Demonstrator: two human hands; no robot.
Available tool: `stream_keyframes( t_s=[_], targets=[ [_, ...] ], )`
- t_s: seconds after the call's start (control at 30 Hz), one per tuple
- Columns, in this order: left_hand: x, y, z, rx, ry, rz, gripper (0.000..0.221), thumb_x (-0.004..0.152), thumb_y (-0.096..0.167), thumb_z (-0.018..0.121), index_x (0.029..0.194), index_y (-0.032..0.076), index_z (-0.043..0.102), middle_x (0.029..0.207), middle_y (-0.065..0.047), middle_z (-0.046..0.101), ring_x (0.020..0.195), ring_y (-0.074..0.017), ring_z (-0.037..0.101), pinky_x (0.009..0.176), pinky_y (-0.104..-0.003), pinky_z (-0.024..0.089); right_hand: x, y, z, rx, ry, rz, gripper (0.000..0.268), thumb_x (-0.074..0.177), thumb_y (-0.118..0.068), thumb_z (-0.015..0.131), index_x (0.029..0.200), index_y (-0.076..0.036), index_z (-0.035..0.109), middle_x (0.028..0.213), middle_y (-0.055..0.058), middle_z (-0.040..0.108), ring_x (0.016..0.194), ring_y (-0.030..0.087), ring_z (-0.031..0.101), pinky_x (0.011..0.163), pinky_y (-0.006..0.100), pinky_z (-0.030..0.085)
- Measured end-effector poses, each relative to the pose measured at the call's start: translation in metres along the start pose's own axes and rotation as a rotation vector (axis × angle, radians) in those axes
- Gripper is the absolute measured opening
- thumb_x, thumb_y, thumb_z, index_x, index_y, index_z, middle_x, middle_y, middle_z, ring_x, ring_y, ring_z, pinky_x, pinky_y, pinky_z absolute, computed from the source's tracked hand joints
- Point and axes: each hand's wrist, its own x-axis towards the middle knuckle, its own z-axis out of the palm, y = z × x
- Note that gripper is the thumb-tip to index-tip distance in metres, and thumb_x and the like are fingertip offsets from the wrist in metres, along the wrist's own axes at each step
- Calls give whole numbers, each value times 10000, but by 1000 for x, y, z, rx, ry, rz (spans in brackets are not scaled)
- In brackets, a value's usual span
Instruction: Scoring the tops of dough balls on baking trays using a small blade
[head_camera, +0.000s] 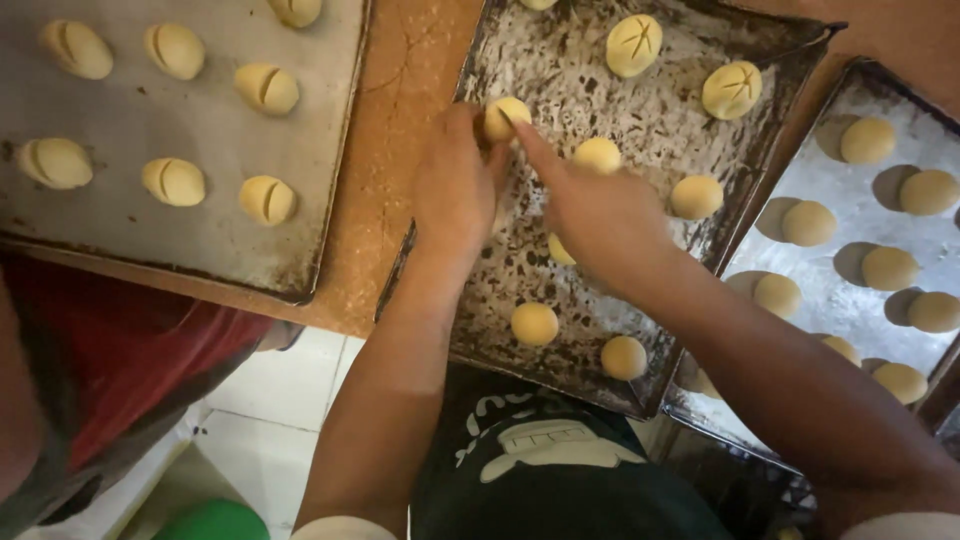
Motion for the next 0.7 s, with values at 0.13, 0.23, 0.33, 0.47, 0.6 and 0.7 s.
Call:
stream_keyframes(
  t_s=[0.13,0.23,0.33,0.47,0.6,0.7],
  targets=[
    [12,-2,-1,-7,-36,14,318,995,201,481,1298,187,577,1018,-136,644,810,-309,653,606,-434,491,-16,3,-6,-83,-195,154,909,872,-128,623,1621,-235,120,552,21,533,422,162,475,308,254,382],
    [8,18,-19,-171,-145,-63,436,932,135,607,1345,114,470,1164,-178,608,927,-263,676,743,-405,554,-12,23,12,-32,-30,95,775,917,-92,440,1612,-252,138,576,47,499,434,219,426,402,385,361],
    [7,27,-19,-206,-132,-148,232,919,204,666,1055,91,516,987,-47,649,688,-117,632,575,-266,538,-5,18,3,8,-18,88,739,928,-113,461,1600,-242,183,565,50,496,442,248,492,460,415,435],
    [13,9,9,-56,-23,-46,244,904,227,679,1009,98,500,974,-98,601,800,-268,595,551,-423,423,18,16,7,-28,-4,54,723,946,-160,562,1584,-210,225,522,14,464,372,184,447,308,308,389],
    [16,9,15,-6,48,-6,235,921,250,629,1050,83,526,1008,-126,616,833,-314,617,546,-455,448,20,25,17,-103,115,-71,634,1002,-122,511,1569,-122,227,482,-5,428,298,141,398,213,272,321],
    [18,13,11,-19,58,-7,195,956,243,596,1124,149,566,1053,-107,628,807,-279,640,507,-410,461,-3,31,11,-94,24,-18,704,936,-101,510,1573,-171,217,521,-19,415,354,156,400,280,298,303]
  ],
)
